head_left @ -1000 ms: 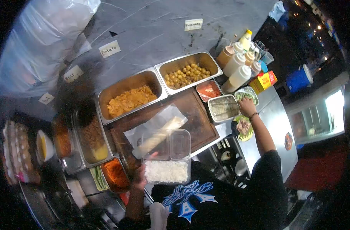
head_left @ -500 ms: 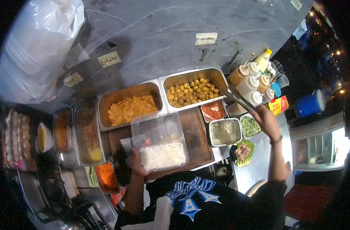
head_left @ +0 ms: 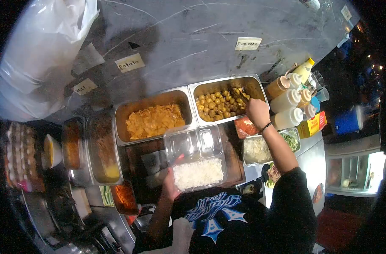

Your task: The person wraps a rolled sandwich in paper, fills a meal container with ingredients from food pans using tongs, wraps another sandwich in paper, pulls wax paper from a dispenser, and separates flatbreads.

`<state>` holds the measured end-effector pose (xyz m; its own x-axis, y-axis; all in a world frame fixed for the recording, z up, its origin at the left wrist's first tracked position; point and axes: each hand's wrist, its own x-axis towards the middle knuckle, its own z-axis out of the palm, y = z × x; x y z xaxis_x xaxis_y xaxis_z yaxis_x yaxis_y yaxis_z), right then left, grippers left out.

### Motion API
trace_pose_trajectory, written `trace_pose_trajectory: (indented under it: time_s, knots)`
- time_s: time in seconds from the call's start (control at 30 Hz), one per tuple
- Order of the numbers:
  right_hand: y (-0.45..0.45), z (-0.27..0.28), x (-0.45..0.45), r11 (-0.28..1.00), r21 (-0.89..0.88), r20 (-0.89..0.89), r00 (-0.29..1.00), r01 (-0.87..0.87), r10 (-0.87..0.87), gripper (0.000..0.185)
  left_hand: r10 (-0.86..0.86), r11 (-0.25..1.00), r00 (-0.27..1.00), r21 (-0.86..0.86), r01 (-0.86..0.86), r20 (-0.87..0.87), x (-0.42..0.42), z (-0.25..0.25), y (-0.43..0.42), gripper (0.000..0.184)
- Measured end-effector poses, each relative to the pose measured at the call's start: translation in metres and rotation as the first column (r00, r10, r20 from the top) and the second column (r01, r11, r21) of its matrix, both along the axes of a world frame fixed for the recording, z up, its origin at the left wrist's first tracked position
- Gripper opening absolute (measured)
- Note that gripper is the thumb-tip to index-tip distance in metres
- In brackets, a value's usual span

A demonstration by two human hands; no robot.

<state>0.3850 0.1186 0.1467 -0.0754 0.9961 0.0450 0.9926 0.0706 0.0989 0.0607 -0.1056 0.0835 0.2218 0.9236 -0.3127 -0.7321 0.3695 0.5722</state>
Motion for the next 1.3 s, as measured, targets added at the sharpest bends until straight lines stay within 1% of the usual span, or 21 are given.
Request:
trace_pose_trajectory:
  time_s: [0.07,0.1,0.2,0.27,0.33,0.4,0.47,0.53,0.6,0.67,0.7,0.73,0.8,0.87,1.0,1.07,1.1,1.13,1.17,1.23,1.3]
  knots:
    - [-0.007,-0.014,0.024,0.997,0.074,-0.095,0.995,-0.026,0.033,0.014,0.002,1.0,0.996,-0.003,-0.002,-0.089,0.008,0.009,0.01,0.073]
    - [-0.008,-0.023,0.039,0.997,0.051,-0.161,0.986,0.064,-0.055,0.012,-0.023,0.999,1.0,0.031,0.024,-0.02,0.01,0.017,0.015,0.065]
    - [-0.045,0.041,0.038,0.998,0.055,-0.393,0.919,0.027,-0.003,0.021,0.0,0.995,0.997,-0.095,0.007,0.074,0.026,0.016,0.024,0.062]
    - [-0.072,0.072,0.034,0.998,-0.062,-0.664,0.745,0.025,-0.06,0.028,0.045,0.987,0.998,-0.156,-0.036,0.049,0.041,0.015,0.03,0.057]
    - [-0.107,0.107,0.008,0.994,-0.11,-0.73,0.68,-0.011,-0.073,0.032,0.083,0.982,0.993,-0.178,-0.067,0.086,0.053,-0.005,0.033,0.055]
    - [-0.134,0.121,-0.028,0.991,-0.032,-0.722,0.689,-0.131,0.068,0.029,0.087,0.993,0.989,-0.089,-0.076,0.121,0.064,-0.008,0.034,0.054]
    - [-0.147,0.122,-0.057,0.962,-0.139,-0.611,0.784,-0.236,0.104,0.029,0.115,0.993,0.982,0.003,-0.117,0.148,0.076,0.01,0.036,0.055]
    - [-0.152,0.117,-0.068,0.932,-0.163,-0.647,0.749,-0.324,0.147,0.029,0.168,0.986,0.978,-0.011,-0.168,0.125,0.081,0.007,0.037,0.059]
    - [-0.149,0.123,-0.063,0.958,-0.069,-0.623,0.762,-0.277,0.175,0.028,0.193,0.979,0.958,-0.105,-0.174,0.214,0.078,-0.014,0.033,0.063]
    - [-0.131,0.138,-0.051,0.989,-0.099,-0.574,0.818,-0.111,0.035,0.028,0.218,0.973,0.959,-0.117,-0.199,0.183,0.068,-0.007,0.028,0.063]
    - [-0.114,0.13,-0.037,0.989,-0.043,-0.511,0.854,-0.138,0.097,0.028,0.21,0.974,0.968,-0.119,-0.195,0.134,0.06,-0.007,0.023,0.063]
    - [-0.091,0.113,-0.021,0.986,0.01,-0.441,0.884,-0.169,0.156,0.029,0.202,0.974,0.976,-0.121,-0.191,0.086,0.052,-0.009,0.016,0.064]
    - [-0.046,0.08,-0.001,0.992,-0.011,-0.244,0.962,-0.127,0.12,0.031,0.243,0.962,0.964,-0.153,-0.225,0.113,0.038,-0.017,0.001,0.067]
    - [0.005,0.023,0.019,0.989,-0.052,-0.181,0.975,-0.141,0.13,0.035,0.181,0.981,0.954,-0.115,-0.157,0.237,0.027,-0.019,-0.005,0.066]
    - [0.041,-0.011,0.004,0.983,-0.122,-0.286,0.953,-0.14,0.1,0.037,0.197,0.98,0.885,-0.108,-0.167,0.422,0.037,-0.001,-0.006,0.072]
    - [0.032,0.0,0.007,0.984,-0.097,-0.287,0.951,-0.148,0.115,0.038,0.219,0.976,0.895,-0.1,-0.196,0.388,0.042,-0.019,-0.006,0.076]
    - [0.034,-0.009,0.022,0.986,-0.091,-0.239,0.964,-0.142,0.116,0.038,0.208,0.978,0.938,-0.04,-0.205,0.277,0.044,-0.019,-0.004,0.078]
    - [0.033,-0.021,0.042,0.979,0.007,-0.32,0.927,-0.206,0.197,0.037,0.202,0.978,0.966,0.017,-0.208,0.16,0.045,-0.017,-0.003,0.079]
    - [0.024,-0.016,0.054,0.962,0.14,-0.346,0.898,-0.236,0.271,0.033,0.221,0.975,0.949,-0.049,-0.215,0.225,0.046,-0.007,-0.003,0.074]
    - [-0.021,0.089,0.018,0.986,-0.138,-0.512,0.859,-0.089,0.006,0.033,0.234,0.972,0.958,-0.014,-0.235,0.167,0.051,0.009,0.002,0.072]
    - [-0.054,0.124,0.011,0.971,-0.172,-0.688,0.726,-0.163,0.0,0.031,0.238,0.971,0.967,-0.013,-0.238,0.087,0.058,0.001,0.003,0.068]
